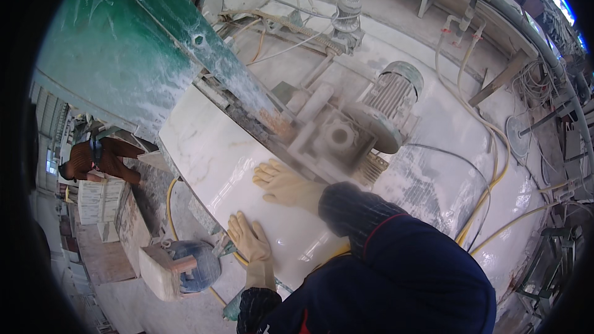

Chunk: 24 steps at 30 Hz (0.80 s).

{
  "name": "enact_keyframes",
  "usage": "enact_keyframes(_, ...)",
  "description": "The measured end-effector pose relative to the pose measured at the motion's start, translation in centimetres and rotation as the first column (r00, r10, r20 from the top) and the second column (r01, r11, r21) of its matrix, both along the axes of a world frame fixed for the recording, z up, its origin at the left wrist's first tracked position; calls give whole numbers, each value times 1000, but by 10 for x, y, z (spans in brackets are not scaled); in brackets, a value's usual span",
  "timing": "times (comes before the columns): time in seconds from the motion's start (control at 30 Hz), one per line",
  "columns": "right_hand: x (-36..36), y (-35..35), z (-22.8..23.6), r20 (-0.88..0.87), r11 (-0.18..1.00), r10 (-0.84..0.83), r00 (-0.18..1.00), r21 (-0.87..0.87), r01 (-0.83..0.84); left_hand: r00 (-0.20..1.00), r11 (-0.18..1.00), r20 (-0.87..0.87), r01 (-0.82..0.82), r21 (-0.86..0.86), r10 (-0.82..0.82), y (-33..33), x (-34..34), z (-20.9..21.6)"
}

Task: The person repeatedly wipes the surface of a large white stone slab with a cloth while water sprays onto it. They move along the slab, wiping different sections and occasionally adjusting their grip on the cloth.

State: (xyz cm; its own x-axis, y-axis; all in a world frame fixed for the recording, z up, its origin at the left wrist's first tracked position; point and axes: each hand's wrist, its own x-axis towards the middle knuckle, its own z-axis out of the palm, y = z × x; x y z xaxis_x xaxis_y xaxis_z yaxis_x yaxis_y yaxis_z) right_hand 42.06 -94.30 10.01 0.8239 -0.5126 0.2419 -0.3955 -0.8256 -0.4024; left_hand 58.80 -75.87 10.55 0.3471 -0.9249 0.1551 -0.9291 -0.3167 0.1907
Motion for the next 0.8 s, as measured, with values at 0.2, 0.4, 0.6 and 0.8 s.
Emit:
enact_keyframes(0.2,2,-3,2,68,999,-8,998,-33,10,1000,1000,0,5,-4,-5,-3,3,2)
enact_keyframes(0.4,6,-7,2,85,999,-7,996,-53,12,1000,1000,4,-1,-9,1,-8,8,-3)
enact_keyframes(0.6,9,-8,2,83,997,-27,996,-70,33,1000,1000,1,-8,-16,8,-10,12,-6)
enact_keyframes(0.8,11,-12,5,66,998,-24,998,-62,28,1000,1000,10,1,-21,-1,-15,14,-3)
